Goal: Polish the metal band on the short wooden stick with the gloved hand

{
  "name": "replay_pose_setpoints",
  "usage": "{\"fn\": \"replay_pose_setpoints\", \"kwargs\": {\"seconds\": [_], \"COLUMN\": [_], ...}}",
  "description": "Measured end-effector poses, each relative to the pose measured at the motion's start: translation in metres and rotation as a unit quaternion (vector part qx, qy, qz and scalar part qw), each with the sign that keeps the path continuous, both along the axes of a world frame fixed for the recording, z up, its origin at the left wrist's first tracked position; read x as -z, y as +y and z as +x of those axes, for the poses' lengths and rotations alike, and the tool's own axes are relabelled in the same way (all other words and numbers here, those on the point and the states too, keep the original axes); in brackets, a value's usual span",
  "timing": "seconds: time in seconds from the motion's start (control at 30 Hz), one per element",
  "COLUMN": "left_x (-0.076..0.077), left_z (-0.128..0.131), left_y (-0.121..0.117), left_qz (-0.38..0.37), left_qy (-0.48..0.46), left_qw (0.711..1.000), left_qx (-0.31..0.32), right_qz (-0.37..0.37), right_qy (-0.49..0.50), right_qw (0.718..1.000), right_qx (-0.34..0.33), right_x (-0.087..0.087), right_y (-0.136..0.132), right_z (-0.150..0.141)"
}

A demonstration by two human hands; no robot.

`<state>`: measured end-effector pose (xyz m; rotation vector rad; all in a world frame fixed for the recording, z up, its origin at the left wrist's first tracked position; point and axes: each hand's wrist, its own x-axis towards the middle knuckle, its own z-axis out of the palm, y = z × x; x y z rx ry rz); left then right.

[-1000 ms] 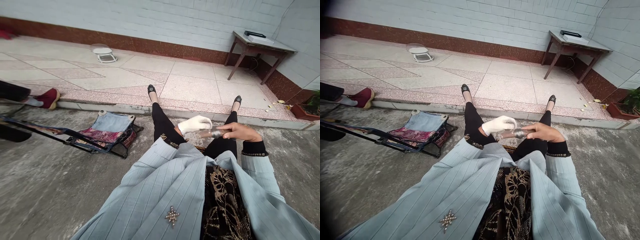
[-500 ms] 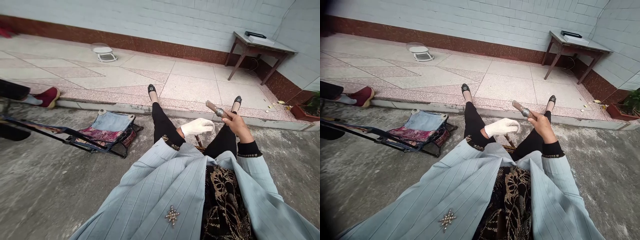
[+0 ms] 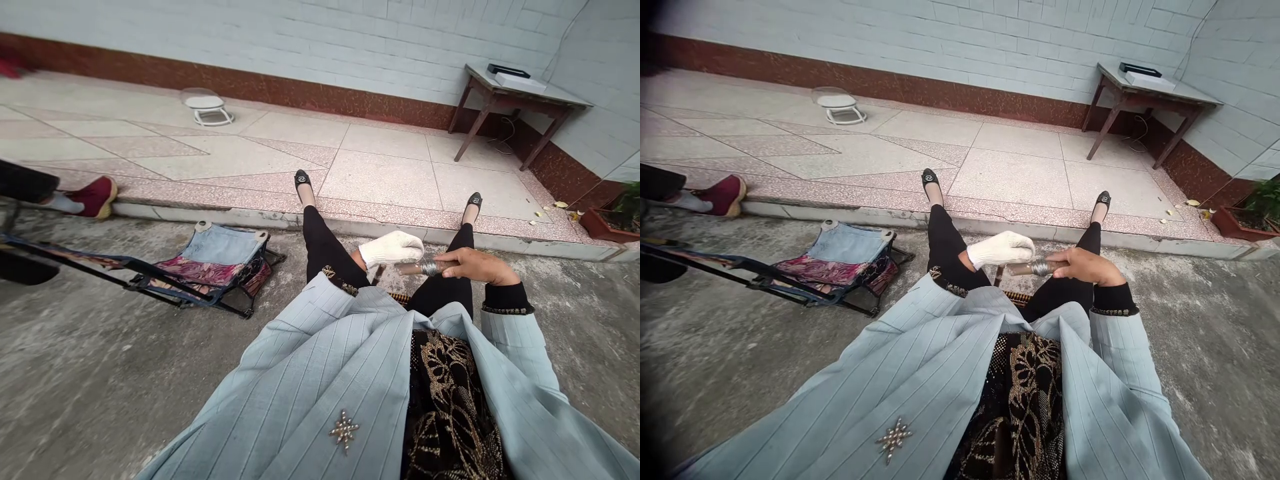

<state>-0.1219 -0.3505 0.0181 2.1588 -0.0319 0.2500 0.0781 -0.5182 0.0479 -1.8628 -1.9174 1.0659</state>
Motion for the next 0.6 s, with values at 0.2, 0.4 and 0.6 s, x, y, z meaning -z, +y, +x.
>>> {"fn": "replay_pose_setpoints", "kwargs": {"seconds": [0.2, 0.4, 0.6], "left_x": [0.013, 0.008, 0.001], "left_z": [0.003, 0.002, 0.002], "left_y": [0.001, -0.01, -0.01], "left_qz": [-0.222, -0.101, 0.094], "left_qy": [-0.031, 0.019, 0.008], "left_qw": [0.973, 0.995, 0.995], "left_qx": [-0.058, -0.012, -0.018], "right_qz": [0.066, 0.267, 0.196], "right_qy": [0.247, 0.17, -0.127], "right_qw": [0.964, 0.916, 0.948], "right_qx": [0.073, 0.248, 0.216], "right_x": [-0.006, -0.007, 0.011], "right_y": [-0.008, 0.011, 0.017], "right_z": [-0.008, -0.012, -0.004]}}
